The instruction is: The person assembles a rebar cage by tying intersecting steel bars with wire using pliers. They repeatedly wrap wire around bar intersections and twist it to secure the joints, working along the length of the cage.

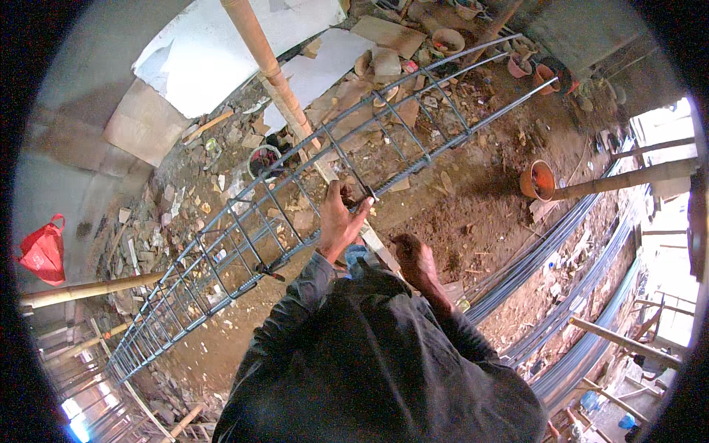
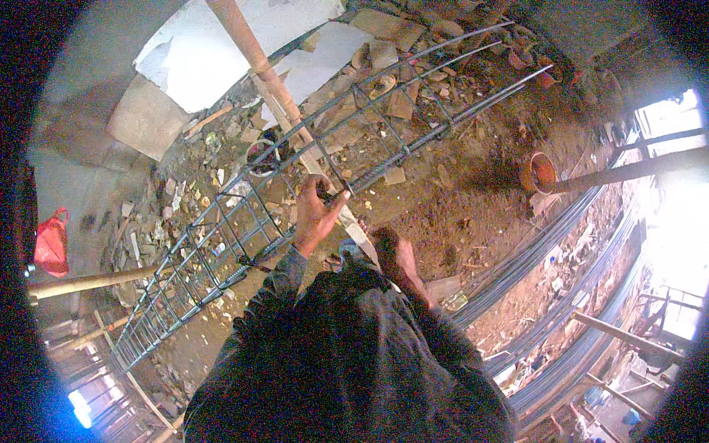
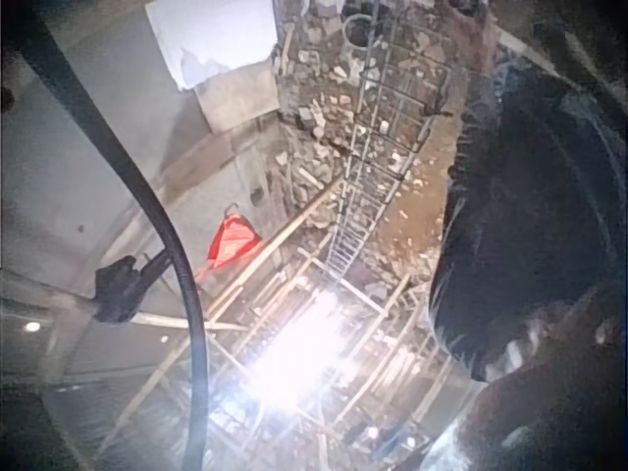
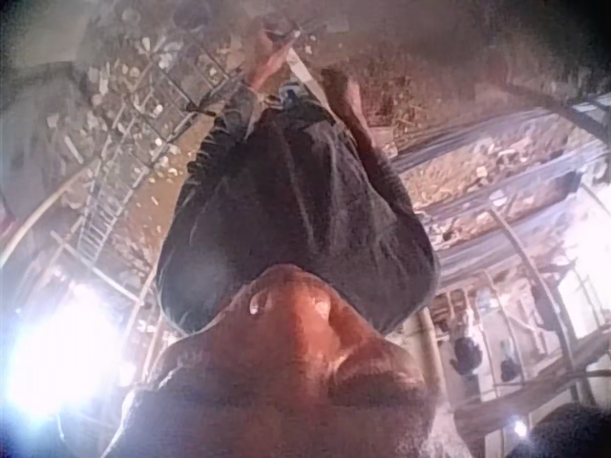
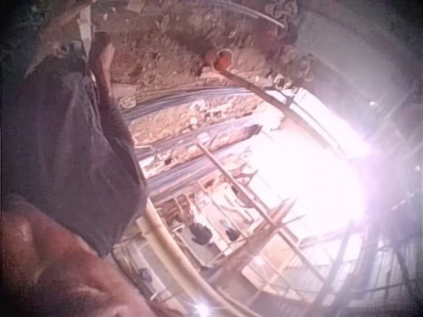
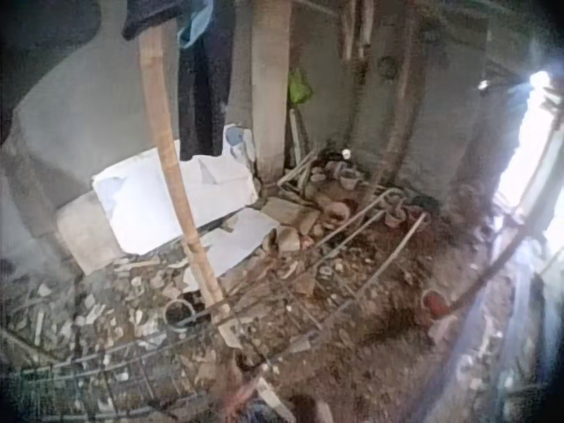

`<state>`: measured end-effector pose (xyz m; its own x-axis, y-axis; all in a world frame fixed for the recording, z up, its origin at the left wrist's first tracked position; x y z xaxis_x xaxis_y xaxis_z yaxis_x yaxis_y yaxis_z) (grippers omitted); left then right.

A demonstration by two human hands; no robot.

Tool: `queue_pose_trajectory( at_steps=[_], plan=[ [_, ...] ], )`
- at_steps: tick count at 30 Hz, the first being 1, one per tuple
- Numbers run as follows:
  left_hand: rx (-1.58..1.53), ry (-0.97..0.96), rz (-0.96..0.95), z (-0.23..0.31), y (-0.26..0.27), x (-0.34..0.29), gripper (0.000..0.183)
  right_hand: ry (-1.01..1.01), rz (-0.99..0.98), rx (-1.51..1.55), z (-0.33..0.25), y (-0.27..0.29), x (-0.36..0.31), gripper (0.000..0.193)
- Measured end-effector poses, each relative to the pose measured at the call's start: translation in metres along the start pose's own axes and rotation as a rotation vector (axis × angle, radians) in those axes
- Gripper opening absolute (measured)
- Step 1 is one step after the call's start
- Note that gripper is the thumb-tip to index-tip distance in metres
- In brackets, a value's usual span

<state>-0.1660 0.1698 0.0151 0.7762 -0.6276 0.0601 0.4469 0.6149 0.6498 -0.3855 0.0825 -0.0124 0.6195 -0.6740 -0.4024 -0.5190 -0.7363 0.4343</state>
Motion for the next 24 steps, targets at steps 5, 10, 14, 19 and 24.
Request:
queue_pose_trajectory(
  at_steps=[5, 10, 14, 19, 24],
  plan=[
    [0.072, -0.083, 0.103, 0.002, 0.001, -0.001, 0.054, 0.242, 0.146, 0.171, -0.029, -0.031, 0.037, 0.03],
    [0.094, 0.028, 0.031, 0.007, 0.009, 0.001, 0.055, 0.234, 0.118, 0.483, -0.024, -0.055, 0.056, 0.022],
    [0.015, 0.071, -0.186, 0.004, 0.009, 0.004, 0.049, 0.124, 0.006, 0.773, -0.019, -0.066, 0.067, 0.021],
    [0.025, 0.015, -0.274, -0.01, -0.002, 0.011, 0.053, 0.078, -0.082, 0.697, -0.029, -0.048, 0.063, 0.024],
    [0.028, 0.064, -0.27, -0.013, -0.009, 0.008, 0.055, 0.016, -0.072, 0.357, -0.035, -0.027, 0.05, 0.029]
  ],
)
Point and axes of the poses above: each hand's wrist, its own x-axis towards the middle knuckle, its own y-axis out of the back of the hand, z = x × y, the point moved 1 cm from there along x, towards the middle knuckle, and after that the axes turned 9 degrees about x, right-handed, at the moved point
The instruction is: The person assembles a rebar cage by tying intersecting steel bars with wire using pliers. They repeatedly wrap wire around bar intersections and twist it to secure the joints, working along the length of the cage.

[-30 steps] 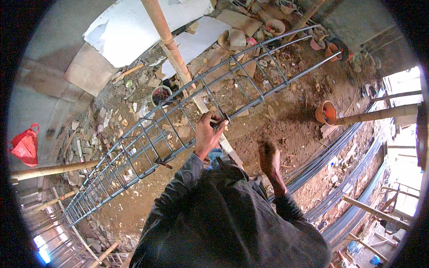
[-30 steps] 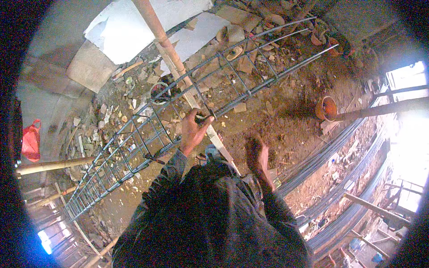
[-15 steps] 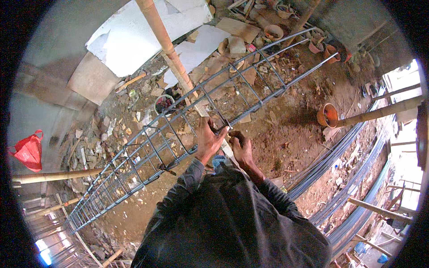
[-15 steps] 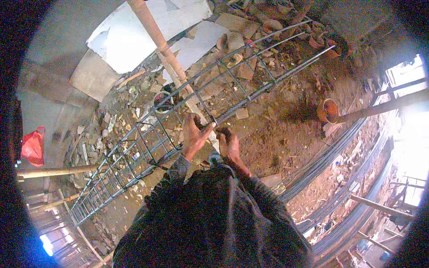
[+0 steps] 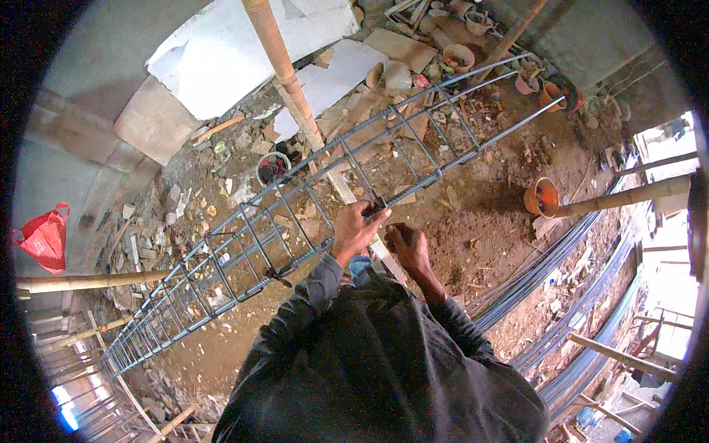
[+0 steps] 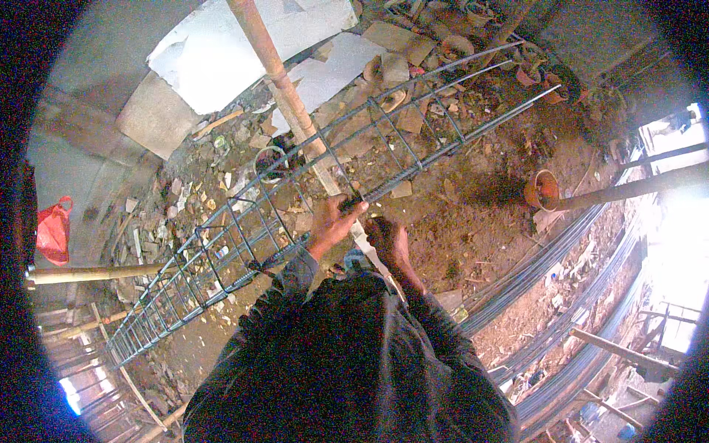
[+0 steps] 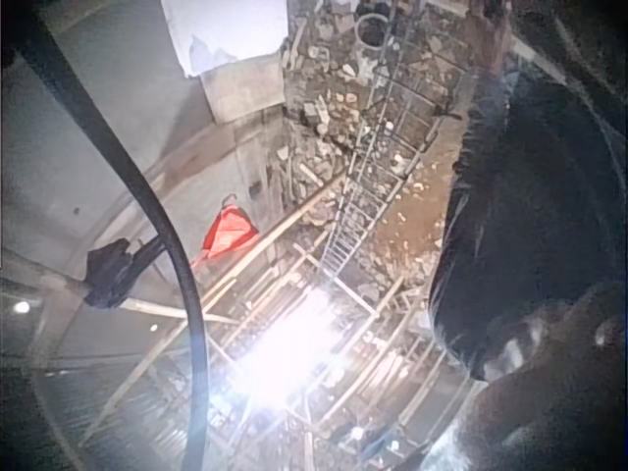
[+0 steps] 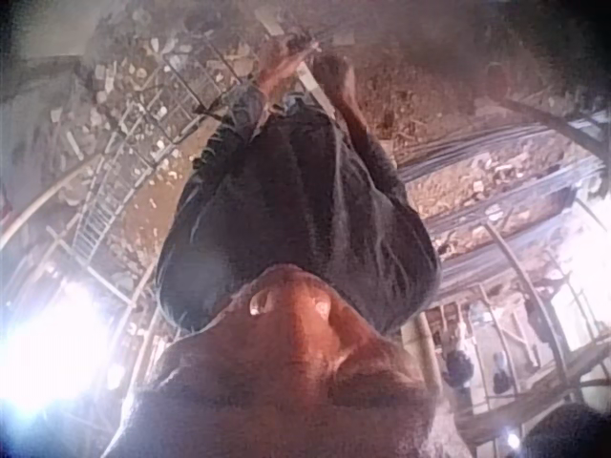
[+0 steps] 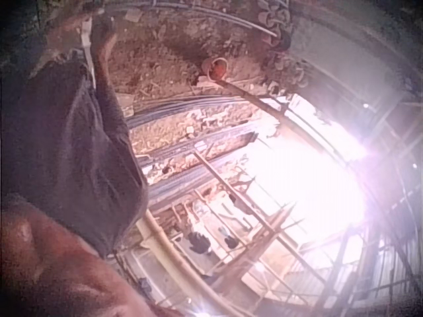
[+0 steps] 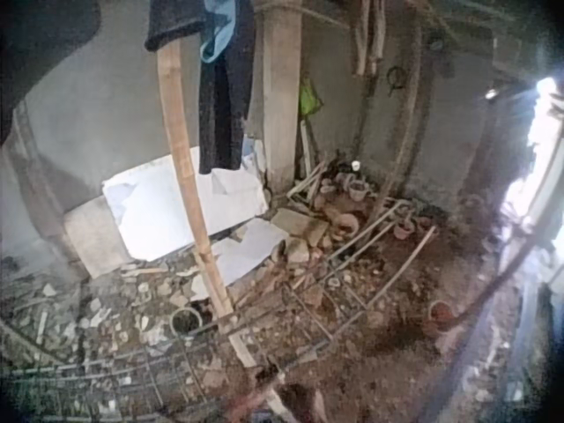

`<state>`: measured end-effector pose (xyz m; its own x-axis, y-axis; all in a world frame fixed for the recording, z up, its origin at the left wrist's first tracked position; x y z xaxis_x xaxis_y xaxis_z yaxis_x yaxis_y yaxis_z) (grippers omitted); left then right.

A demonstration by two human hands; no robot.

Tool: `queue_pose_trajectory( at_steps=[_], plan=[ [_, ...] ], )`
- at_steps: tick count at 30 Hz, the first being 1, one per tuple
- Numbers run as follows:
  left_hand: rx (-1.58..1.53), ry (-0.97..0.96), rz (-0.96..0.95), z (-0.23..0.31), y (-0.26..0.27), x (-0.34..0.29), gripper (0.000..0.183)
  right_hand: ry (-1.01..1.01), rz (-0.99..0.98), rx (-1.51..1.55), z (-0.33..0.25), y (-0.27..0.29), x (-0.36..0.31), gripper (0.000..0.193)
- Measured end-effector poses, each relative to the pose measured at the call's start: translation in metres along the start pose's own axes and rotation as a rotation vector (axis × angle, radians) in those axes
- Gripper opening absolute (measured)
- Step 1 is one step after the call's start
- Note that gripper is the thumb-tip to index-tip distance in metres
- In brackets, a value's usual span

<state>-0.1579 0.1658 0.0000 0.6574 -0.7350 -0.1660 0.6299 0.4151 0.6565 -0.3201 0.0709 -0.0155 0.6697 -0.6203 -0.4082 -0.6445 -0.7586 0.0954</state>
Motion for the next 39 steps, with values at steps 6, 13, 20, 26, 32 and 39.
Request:
queue_pose_trajectory(
  at_steps=[6, 13, 20, 26, 32, 39],
  plan=[
    [0.012, 0.028, 0.086, 0.009, -0.001, -0.008, 0.053, -0.032, 0.025, -0.134, 0.016, -0.006, -0.018, 0.032],
    [0.065, -0.019, 0.149, 0.01, -0.003, -0.008, 0.048, 0.039, 0.055, 0.01, 0.032, -0.003, -0.035, 0.033],
    [0.07, -0.035, 0.122, 0.009, 0.005, -0.004, 0.048, 0.235, 0.108, -0.161, 0.035, -0.005, -0.026, 0.032],
    [0.034, -0.047, 0.098, 0.002, 0.004, 0.0, 0.047, 0.162, 0.082, -0.264, 0.019, -0.011, -0.009, 0.028],
    [0.041, -0.113, 0.185, 0.0, -0.002, -0.009, 0.036, 0.75, 0.344, -0.721, -0.058, -0.01, -0.012, 0.039],
    [0.027, -0.075, 0.135, -0.001, -0.004, -0.008, 0.033, 0.716, -0.04, -0.514, -0.116, -0.029, 0.045, 0.026]
  ],
)
Point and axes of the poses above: each hand's wrist, its own x-axis towards the middle knuckle, its own y-axis out of the back of the hand, z = x × y, the point moved 1 cm from there along x, towards the middle knuckle, and after that the axes turned 9 degrees about x, right-handed, at the moved point
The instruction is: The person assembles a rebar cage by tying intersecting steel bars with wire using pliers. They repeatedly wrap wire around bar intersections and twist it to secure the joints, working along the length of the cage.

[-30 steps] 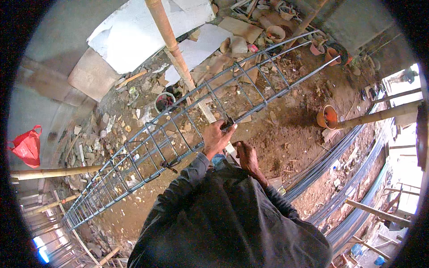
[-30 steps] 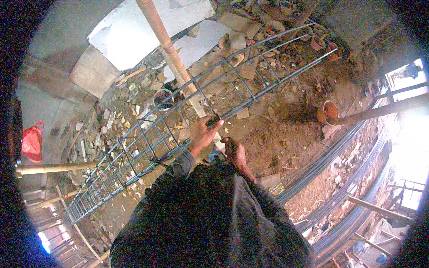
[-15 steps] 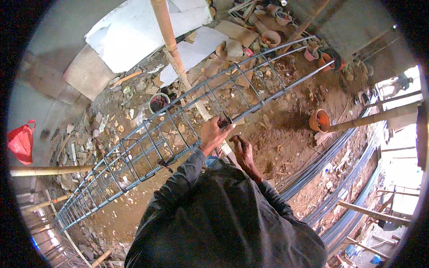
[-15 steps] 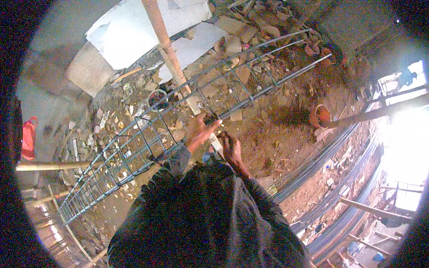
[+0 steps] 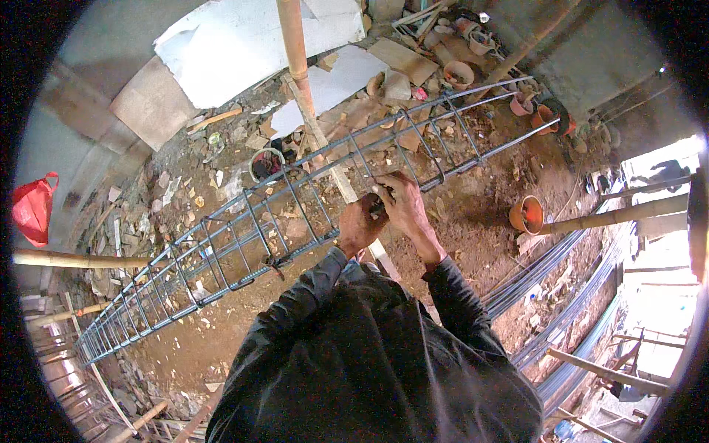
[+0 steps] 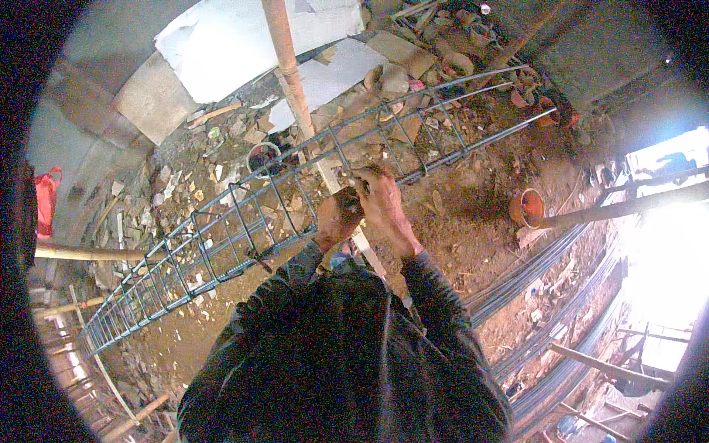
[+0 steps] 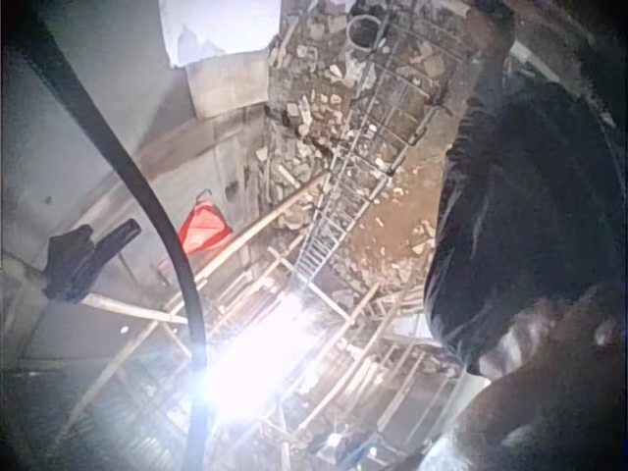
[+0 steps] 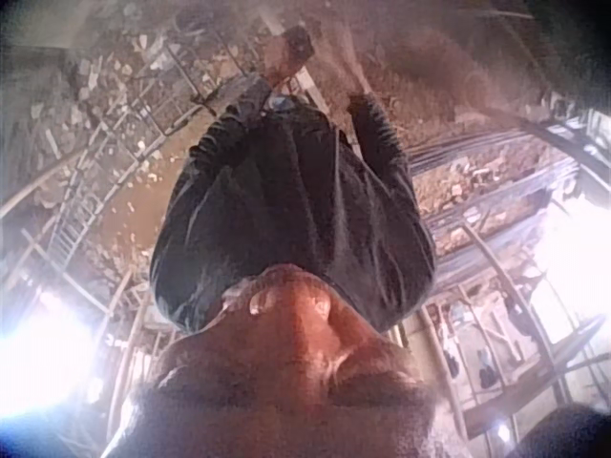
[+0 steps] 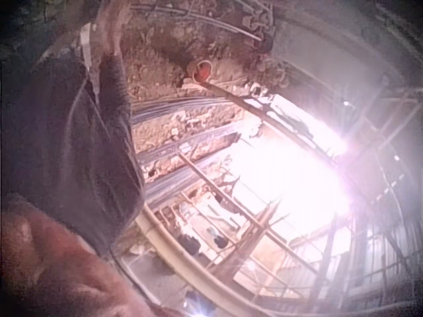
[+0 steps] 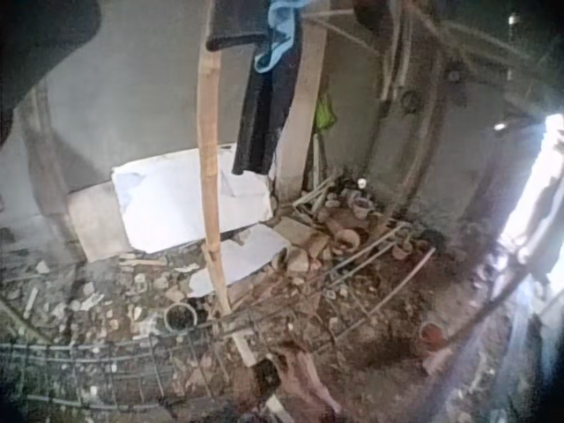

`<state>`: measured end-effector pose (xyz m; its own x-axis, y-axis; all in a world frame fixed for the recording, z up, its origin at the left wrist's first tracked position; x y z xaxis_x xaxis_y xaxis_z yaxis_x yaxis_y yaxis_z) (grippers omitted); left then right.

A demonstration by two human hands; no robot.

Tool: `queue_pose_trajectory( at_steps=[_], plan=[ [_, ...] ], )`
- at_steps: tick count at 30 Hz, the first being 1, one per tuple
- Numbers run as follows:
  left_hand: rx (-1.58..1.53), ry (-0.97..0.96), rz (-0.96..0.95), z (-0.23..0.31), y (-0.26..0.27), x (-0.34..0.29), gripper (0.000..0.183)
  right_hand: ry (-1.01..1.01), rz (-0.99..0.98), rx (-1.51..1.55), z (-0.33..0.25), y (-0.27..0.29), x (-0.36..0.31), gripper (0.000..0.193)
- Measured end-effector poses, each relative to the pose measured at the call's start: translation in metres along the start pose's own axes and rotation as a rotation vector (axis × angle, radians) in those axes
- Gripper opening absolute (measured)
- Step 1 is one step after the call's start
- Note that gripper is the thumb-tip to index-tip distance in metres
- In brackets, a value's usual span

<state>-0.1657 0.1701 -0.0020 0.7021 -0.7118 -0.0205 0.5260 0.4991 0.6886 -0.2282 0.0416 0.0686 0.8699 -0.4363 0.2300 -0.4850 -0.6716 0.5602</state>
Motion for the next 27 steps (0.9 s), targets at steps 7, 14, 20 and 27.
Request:
queue_pose_trajectory(
  at_steps=[7, 14, 20, 27],
  plan=[
    [-0.024, -0.04, 0.057, 0.004, 0.003, -0.005, 0.03, -0.029, 0.087, -0.021, 0.009, -0.004, -0.01, 0.017],
    [-0.039, -0.041, 0.053, 0.016, 0.009, -0.009, 0.027, -0.051, 0.217, -0.045, -0.006, -0.003, -0.04, 0.019],
    [0.019, -0.089, 0.129, 0.02, 0.006, -0.011, 0.032, -0.181, 0.298, 0.065, -0.004, -0.009, -0.047, 0.017],
    [0.026, -0.013, 0.09, 0.019, 0.003, -0.008, 0.029, -0.139, 0.33, 0.035, -0.005, -0.014, -0.046, 0.013]
  ],
)
Point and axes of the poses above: each hand's wrist, its own x-axis towards the middle knuckle, its own y-axis out of the back of the hand, z = x × y, the point moved 1 cm from there along x, towards the middle knuckle, and after that the axes turned 9 degrees about x, right-handed, at the moved point
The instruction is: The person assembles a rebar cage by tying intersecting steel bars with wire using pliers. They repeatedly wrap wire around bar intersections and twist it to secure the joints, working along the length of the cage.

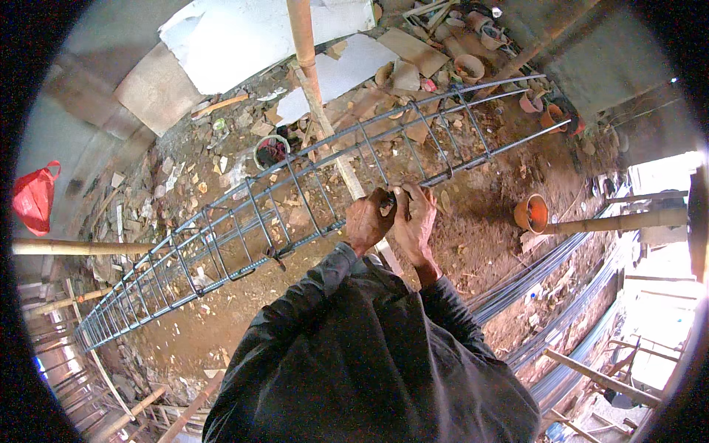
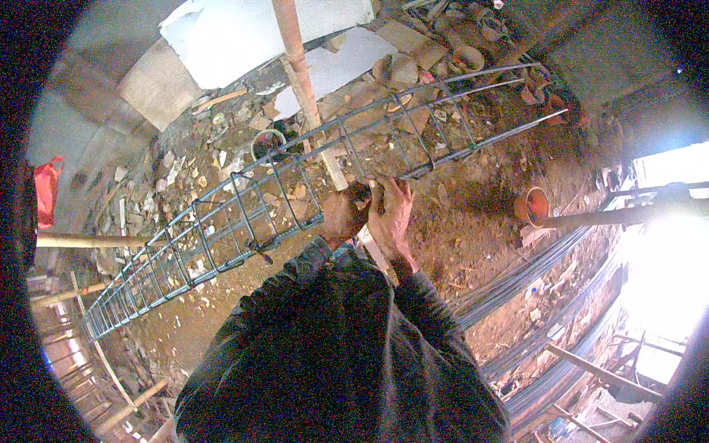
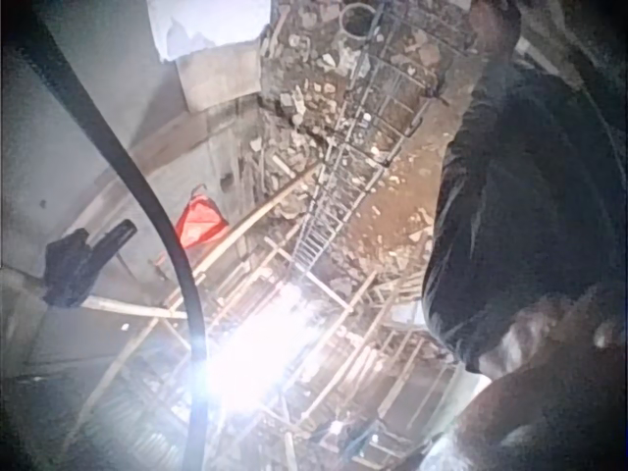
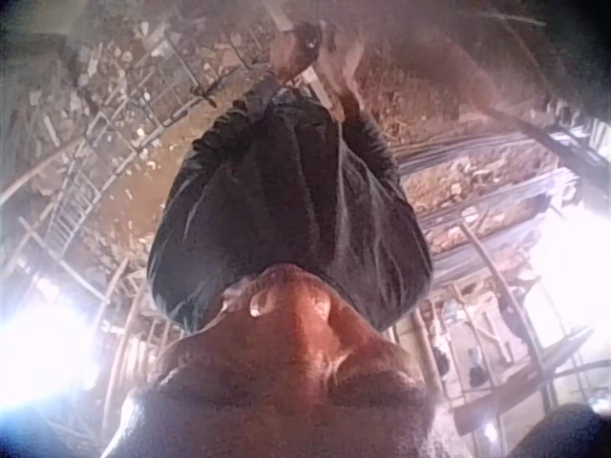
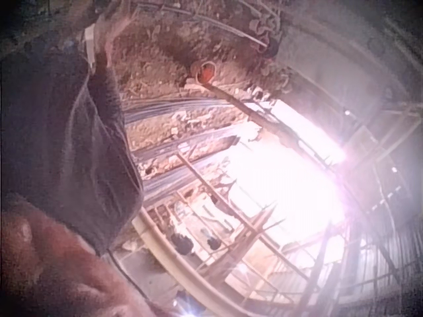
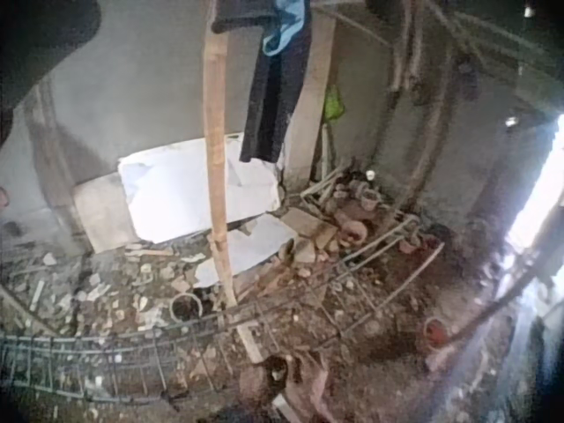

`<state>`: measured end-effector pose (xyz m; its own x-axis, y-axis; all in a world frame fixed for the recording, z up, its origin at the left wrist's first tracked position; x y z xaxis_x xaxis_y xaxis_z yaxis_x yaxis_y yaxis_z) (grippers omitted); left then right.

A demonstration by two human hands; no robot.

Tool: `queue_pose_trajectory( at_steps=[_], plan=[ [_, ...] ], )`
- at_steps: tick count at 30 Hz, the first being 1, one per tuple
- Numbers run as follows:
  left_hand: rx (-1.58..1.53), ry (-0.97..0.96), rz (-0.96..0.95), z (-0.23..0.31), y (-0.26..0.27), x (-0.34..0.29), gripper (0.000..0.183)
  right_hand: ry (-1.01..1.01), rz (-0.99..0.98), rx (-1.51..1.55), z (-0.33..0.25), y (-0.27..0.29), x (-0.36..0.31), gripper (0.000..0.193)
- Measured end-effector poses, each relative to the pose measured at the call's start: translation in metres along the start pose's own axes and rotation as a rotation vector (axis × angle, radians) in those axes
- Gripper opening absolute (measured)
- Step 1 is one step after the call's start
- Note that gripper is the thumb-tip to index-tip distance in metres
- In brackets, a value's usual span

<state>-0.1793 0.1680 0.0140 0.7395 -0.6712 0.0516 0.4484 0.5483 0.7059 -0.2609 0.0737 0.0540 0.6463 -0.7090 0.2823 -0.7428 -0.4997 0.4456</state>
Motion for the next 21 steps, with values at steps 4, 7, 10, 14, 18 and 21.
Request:
queue_pose_trajectory(
  at_steps=[4, 7, 10, 14, 18, 21],
  plan=[
    [0.023, -0.027, -0.038, -0.004, 0.0, -0.002, 0.034, -0.095, 0.078, 0.017, 0.003, 0.0, -0.014, 0.015],
    [0.017, -0.078, -0.025, -0.006, -0.001, -0.002, 0.035, -0.282, 0.077, 0.056, 0.006, -0.002, -0.025, 0.015],
    [0.018, -0.092, -0.063, -0.009, -0.004, -0.001, 0.037, -0.102, 0.171, 0.208, 0.006, -0.003, -0.031, 0.011],
    [0.044, -0.138, -0.028, -0.012, -0.007, 0.001, 0.039, -0.276, 0.177, 0.467, 0.017, -0.004, -0.04, 0.009],
    [0.065, -0.095, -0.025, -0.012, -0.011, -0.001, 0.04, -0.313, 0.142, 0.727, 0.033, -0.005, -0.049, 0.019],
    [0.109, -0.099, 0.002, -0.011, -0.013, -0.001, 0.042, -0.63, 0.294, 0.778, 0.043, -0.009, -0.056, 0.022]
  ],
)
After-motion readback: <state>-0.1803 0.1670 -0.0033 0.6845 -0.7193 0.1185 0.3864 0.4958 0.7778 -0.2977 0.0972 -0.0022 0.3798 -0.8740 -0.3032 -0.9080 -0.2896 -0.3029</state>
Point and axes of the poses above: each hand's wrist, its own x-axis towards the middle knuckle, its own y-axis out of the back of the hand, z = x × y, the point moved 1 cm from there along x, towards the middle knuckle, and after that the axes turned 9 degrees about x, right-handed, at the moved point
